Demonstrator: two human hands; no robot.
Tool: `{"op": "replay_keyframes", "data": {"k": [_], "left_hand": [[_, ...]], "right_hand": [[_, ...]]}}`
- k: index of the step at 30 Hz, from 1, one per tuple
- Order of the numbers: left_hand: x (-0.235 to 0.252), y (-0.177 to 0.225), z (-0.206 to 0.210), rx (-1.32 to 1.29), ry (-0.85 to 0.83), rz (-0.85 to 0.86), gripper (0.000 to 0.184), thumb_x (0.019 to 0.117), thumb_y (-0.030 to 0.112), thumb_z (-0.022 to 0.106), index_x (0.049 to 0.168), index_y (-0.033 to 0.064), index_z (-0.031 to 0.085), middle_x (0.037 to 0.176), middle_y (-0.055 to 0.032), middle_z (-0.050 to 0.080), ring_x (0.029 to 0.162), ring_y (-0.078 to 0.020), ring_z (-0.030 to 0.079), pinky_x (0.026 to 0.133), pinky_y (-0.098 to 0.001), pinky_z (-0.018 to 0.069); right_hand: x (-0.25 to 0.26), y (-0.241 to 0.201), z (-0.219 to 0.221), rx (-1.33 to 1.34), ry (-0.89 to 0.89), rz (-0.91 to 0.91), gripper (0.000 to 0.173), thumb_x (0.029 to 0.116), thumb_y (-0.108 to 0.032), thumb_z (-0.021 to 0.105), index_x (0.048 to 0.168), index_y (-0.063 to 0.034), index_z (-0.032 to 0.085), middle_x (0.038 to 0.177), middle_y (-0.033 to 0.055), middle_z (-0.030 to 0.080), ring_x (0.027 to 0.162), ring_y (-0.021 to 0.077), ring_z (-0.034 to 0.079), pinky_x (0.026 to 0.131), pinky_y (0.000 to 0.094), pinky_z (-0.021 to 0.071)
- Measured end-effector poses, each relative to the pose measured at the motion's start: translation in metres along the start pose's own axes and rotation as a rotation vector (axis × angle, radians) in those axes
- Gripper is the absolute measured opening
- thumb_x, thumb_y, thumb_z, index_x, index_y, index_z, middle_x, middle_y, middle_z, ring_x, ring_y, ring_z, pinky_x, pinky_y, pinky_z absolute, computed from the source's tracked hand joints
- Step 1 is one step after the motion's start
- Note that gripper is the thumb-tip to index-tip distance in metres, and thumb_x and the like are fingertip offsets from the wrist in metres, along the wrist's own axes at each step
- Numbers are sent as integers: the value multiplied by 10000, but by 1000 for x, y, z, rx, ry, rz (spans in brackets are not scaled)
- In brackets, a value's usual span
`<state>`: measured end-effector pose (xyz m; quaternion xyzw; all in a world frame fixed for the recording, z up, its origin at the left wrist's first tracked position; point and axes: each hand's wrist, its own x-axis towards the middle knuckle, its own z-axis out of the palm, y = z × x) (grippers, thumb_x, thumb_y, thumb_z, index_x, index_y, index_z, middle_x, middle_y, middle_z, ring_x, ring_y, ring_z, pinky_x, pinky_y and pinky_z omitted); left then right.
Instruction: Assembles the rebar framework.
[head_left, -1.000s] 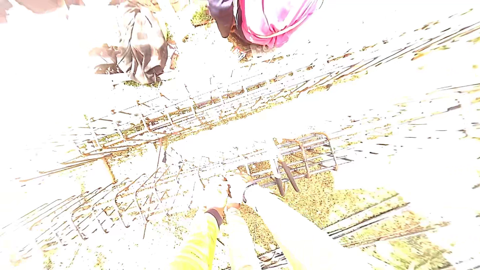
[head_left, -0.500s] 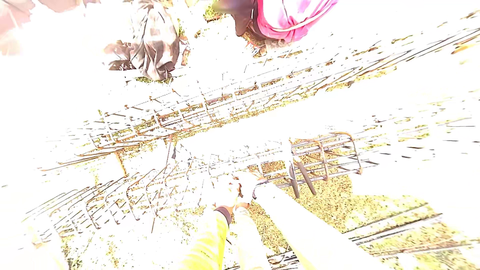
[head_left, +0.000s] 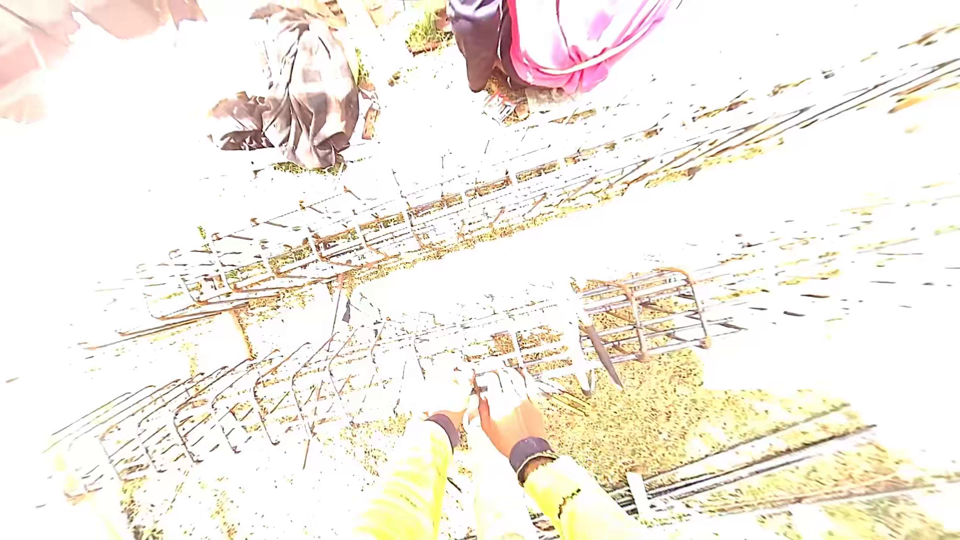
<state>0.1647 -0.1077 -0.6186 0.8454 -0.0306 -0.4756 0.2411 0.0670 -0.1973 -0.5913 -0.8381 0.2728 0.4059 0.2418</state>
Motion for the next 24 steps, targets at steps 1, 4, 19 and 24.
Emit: {"op": "replay_keyframes", "data": {"k": [1,4,19,24], "left_hand": [[0,0,0,9,-13,-16,238,971,312,648,1091,142,762,1124,-23,736,1101,-140,672,1018,-364,515],[1,0,-2,28,-31,-35,236,965,347,658,1083,171,762,1110,-4,737,1086,-127,673,1011,-370,517],[-3,-11,5,176,-28,43,287,997,335,616,1190,167,747,1253,-45,712,1204,-203,648,1072,-429,486],[-5,-18,2,75,-15,183,285,967,276,609,1149,121,766,1251,-33,718,1218,-157,636,1107,-370,459]], "right_hand": [[3,-4,-3,11,16,-2,520,1032,-284,430,1506,-84,505,1535,141,515,1462,303,435,1252,514,228],[4,-21,-25,117,-146,88,502,1046,-234,451,1526,-89,433,1413,178,594,1227,343,641,1011,527,519],[26,8,-16,490,-247,131,382,1075,-247,426,1375,-151,641,1314,127,674,1232,286,635,1055,528,479],[8,-5,-30,503,-214,111,436,1095,-234,387,1478,-94,540,1373,168,638,1298,290,601,1121,470,448]]}}
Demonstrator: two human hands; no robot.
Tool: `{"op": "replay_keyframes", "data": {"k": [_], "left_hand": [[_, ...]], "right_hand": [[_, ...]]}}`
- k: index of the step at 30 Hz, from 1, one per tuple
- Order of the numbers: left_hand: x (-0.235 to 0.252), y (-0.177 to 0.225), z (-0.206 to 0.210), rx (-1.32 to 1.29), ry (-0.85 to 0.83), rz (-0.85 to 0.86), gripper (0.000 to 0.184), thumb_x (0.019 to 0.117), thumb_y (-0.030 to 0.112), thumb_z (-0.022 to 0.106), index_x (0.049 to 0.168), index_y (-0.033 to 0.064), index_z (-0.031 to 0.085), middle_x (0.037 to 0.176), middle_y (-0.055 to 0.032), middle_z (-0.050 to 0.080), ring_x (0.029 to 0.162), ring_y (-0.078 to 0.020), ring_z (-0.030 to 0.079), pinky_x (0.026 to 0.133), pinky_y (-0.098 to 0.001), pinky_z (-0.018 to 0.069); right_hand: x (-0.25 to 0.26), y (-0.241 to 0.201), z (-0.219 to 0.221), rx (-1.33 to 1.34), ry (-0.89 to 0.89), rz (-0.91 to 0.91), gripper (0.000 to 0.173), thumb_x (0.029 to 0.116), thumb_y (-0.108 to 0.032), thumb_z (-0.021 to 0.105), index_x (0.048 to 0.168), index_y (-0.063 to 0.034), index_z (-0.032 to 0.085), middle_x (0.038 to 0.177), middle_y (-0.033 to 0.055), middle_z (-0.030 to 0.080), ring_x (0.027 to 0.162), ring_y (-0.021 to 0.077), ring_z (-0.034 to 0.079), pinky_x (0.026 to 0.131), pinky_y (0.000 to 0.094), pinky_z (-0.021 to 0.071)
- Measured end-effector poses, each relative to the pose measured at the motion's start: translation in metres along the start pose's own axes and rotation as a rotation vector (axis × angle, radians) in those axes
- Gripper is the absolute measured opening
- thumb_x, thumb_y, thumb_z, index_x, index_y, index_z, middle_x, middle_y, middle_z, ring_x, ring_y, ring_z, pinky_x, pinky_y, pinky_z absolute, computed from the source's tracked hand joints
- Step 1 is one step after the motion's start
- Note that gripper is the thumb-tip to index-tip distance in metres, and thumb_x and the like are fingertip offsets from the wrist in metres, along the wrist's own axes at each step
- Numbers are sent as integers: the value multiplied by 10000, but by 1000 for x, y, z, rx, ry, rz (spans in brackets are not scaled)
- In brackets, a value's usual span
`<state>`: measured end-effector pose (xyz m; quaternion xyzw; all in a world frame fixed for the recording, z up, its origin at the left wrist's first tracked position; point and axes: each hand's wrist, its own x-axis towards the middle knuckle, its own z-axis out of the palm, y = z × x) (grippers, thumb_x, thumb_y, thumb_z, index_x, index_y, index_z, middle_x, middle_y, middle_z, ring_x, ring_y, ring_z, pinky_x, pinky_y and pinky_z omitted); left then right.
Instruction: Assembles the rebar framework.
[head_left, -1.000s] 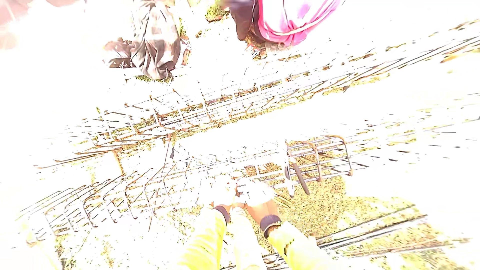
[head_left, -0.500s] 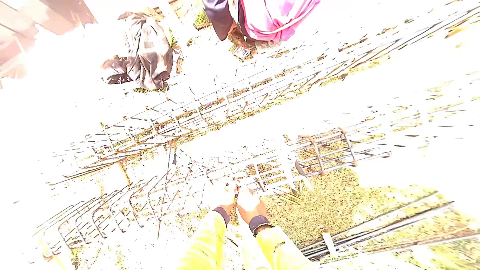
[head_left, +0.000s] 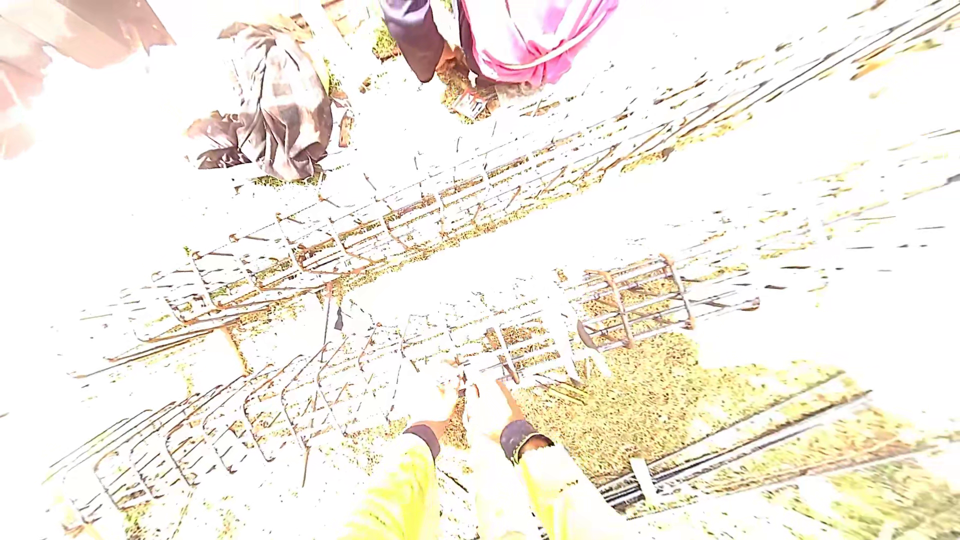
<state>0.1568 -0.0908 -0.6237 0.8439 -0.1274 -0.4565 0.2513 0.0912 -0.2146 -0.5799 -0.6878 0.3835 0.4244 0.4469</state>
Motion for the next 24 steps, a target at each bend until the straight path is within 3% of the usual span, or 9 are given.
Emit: {"op": "replay_keyframes", "data": {"k": [2,4,6,10,14,16,18,21,24], "left_hand": [[-1,-4,-3,-8,-20,47,309,941,240,614,1175,98,757,1256,-52,715,1220,-172,634,1107,-372,457],[0,-1,-9,33,-64,35,309,939,238,606,1181,110,751,1252,-58,711,1216,-184,632,1098,-393,461],[1,7,-15,47,-95,-3,301,958,234,588,1190,119,741,1234,-64,713,1200,-191,639,1081,-403,472],[2,14,-18,36,-111,-22,346,993,209,522,1284,129,689,1233,-57,713,1188,-184,650,1069,-402,487],[8,30,-29,166,-202,-173,490,1028,319,531,1456,80,534,1304,-131,667,1259,-274,608,1103,-486,449],[7,37,-34,245,-223,-236,503,1005,431,558,1385,103,587,1242,-140,688,1192,-293,644,1031,-526,495],[-6,57,-53,318,-316,-310,519,1022,496,537,1326,89,641,1288,-172,667,1236,-321,619,1051,-551,466],[-11,58,-61,327,-380,-351,513,1042,457,525,1339,53,635,1354,-196,630,1304,-340,571,1098,-550,431],[2,31,-40,232,-319,-309,469,1026,397,564,1305,31,654,1301,-209,653,1273,-348,588,1084,-550,444]], "right_hand": [[-11,-13,-3,-49,0,75,449,1085,-253,400,1492,-110,524,1433,163,594,1348,297,559,1143,474,428],[-16,-22,-11,-121,4,87,417,1072,-267,433,1414,-94,597,1378,166,632,1307,304,591,1112,482,455],[-17,-26,-26,-183,6,11,386,1060,-268,457,1349,-107,656,1333,152,662,1276,300,613,1100,488,465],[-4,-40,-52,-299,-52,-69,365,1058,-266,489,1371,-152,640,1311,156,666,1249,331,619,1061,542,480],[6,-79,-76,-344,-91,-116,370,1038,-269,579,1296,-13,651,1306,219,644,1253,365,601,1069,552,456],[10,-97,-77,-351,-95,-130,378,1012,-276,609,1284,-18,659,1291,211,653,1232,362,615,1048,564,477],[7,-108,-68,-361,-85,-171,382,1017,-238,596,1341,-39,631,1329,212,635,1262,371,597,1060,578,464],[5,-97,-51,-386,-72,-348,375,1037,-189,547,1375,-41,615,1400,211,596,1326,371,548,1122,542,411],[-8,-86,-56,-251,-57,-399,349,1053,-212,537,1364,-77,618,1281,162,667,1196,305,641,1041,492,488]]}}
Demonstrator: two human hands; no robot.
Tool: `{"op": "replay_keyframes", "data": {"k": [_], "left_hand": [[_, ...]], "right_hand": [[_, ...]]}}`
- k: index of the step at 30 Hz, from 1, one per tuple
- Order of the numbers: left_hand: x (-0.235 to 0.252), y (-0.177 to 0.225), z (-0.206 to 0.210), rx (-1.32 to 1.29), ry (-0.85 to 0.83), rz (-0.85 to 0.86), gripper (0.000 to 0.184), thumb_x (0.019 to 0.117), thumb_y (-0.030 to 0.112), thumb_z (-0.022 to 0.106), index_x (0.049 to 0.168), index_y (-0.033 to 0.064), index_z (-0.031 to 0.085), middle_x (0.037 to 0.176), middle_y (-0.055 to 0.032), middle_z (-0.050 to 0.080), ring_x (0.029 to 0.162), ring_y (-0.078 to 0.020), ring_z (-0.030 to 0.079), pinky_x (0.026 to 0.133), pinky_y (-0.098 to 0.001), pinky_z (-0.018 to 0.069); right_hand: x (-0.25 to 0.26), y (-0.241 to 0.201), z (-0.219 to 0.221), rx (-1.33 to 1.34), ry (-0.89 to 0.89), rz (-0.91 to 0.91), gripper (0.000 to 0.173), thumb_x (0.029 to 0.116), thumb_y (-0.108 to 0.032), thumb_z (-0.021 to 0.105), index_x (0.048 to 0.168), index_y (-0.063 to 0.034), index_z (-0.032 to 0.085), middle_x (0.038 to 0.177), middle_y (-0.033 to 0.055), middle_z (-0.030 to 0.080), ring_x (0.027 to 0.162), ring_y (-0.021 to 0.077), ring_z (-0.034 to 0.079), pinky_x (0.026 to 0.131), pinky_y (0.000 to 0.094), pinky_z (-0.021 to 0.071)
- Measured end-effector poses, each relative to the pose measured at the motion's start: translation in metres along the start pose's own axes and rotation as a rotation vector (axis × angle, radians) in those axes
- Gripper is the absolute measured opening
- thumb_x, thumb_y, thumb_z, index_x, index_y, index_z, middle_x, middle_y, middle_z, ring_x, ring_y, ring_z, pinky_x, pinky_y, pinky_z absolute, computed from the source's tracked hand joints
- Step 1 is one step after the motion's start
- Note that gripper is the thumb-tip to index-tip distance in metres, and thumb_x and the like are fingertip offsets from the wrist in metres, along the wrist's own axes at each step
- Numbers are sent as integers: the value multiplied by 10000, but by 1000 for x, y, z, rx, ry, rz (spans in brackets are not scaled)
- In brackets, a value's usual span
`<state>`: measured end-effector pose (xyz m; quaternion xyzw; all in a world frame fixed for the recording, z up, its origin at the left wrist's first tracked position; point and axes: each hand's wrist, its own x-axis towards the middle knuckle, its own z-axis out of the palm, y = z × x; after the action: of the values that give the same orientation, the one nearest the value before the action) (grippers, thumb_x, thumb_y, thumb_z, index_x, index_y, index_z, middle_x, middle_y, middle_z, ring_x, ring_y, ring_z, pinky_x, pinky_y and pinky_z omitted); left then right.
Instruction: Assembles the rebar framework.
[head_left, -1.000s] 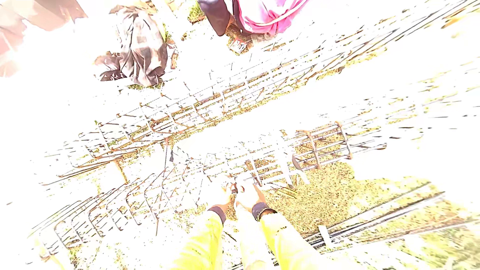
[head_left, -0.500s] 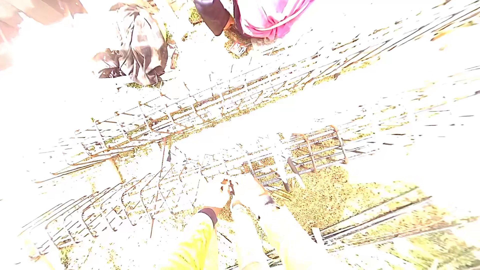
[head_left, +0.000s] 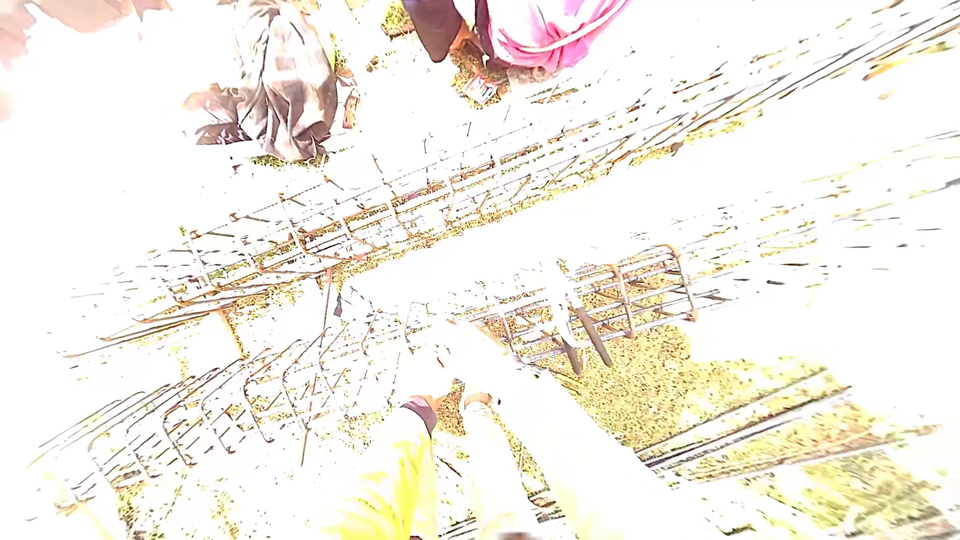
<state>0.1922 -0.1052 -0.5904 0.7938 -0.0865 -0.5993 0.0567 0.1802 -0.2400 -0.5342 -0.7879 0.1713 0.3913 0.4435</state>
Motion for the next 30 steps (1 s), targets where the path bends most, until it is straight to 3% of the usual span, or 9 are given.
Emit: {"op": "replay_keyframes", "data": {"k": [2,3,6,10,19,21,25,27,30], "left_hand": [[12,-5,7,-185,94,85,368,1025,365,580,1236,85,692,1138,-144,709,1101,-275,665,984,-501,518],[15,-6,7,-267,117,119,325,1030,365,587,1177,101,708,1053,-110,719,1013,-236,680,929,-472,535],[18,-8,5,-331,110,118,322,1025,394,598,1149,128,729,1042,-60,736,1006,-180,690,947,-432,539],[17,-5,0,-276,97,107,345,1022,436,592,1143,146,734,1048,-54,736,1010,-183,687,945,-440,534],[23,-11,5,-294,88,105,376,1026,469,579,1166,148,716,1054,-61,741,1013,-202,699,944,-482,547],[19,-8,4,-249,99,85,379,1024,481,572,1131,154,730,1034,-54,742,1006,-206,697,935,-487,542],[14,-7,16,-375,158,80,344,1027,431,599,1171,141,716,1040,-46,745,990,-173,707,935,-427,558],[10,-10,24,-439,212,69,341,1021,424,604,1178,144,717,1053,-38,745,1001,-162,705,948,-418,554],[0,-13,49,-618,386,101,228,987,297,671,1035,89,749,958,-44,757,921,-134,727,886,-363,593]], "right_hand": [[-6,22,17,262,195,132,288,1011,-275,616,1211,-76,671,995,113,721,913,237,711,847,471,587],[-9,32,26,363,259,224,335,998,-306,654,1216,-52,645,955,123,710,861,242,708,815,476,592],[-14,58,54,304,198,414,479,951,-370,679,1326,-80,610,1153,145,702,1075,276,685,984,494,537],[-8,63,84,208,240,516,428,1031,-420,536,1352,-170,668,1280,87,704,1221,250,651,1083,488,483],[-5,57,107,284,479,451,330,1039,-328,535,1220,-137,734,1161,87,739,1081,257,705,978,500,549],[-3,55,113,403,570,463,277,1020,-247,569,1149,-68,737,1106,133,737,1053,283,704,973,511,545],[7,56,129,809,698,624,271,1034,-197,590,1193,-19,717,1056,159,733,932,240,723,884,440,591],[7,61,120,859,633,656,273,1043,-244,590,1156,-34,723,1025,148,731,891,235,723,848,440,600],[-1,58,72,553,325,576,318,1063,-252,544,1162,3,705,1108,196,715,1071,312,685,993,497,522]]}}
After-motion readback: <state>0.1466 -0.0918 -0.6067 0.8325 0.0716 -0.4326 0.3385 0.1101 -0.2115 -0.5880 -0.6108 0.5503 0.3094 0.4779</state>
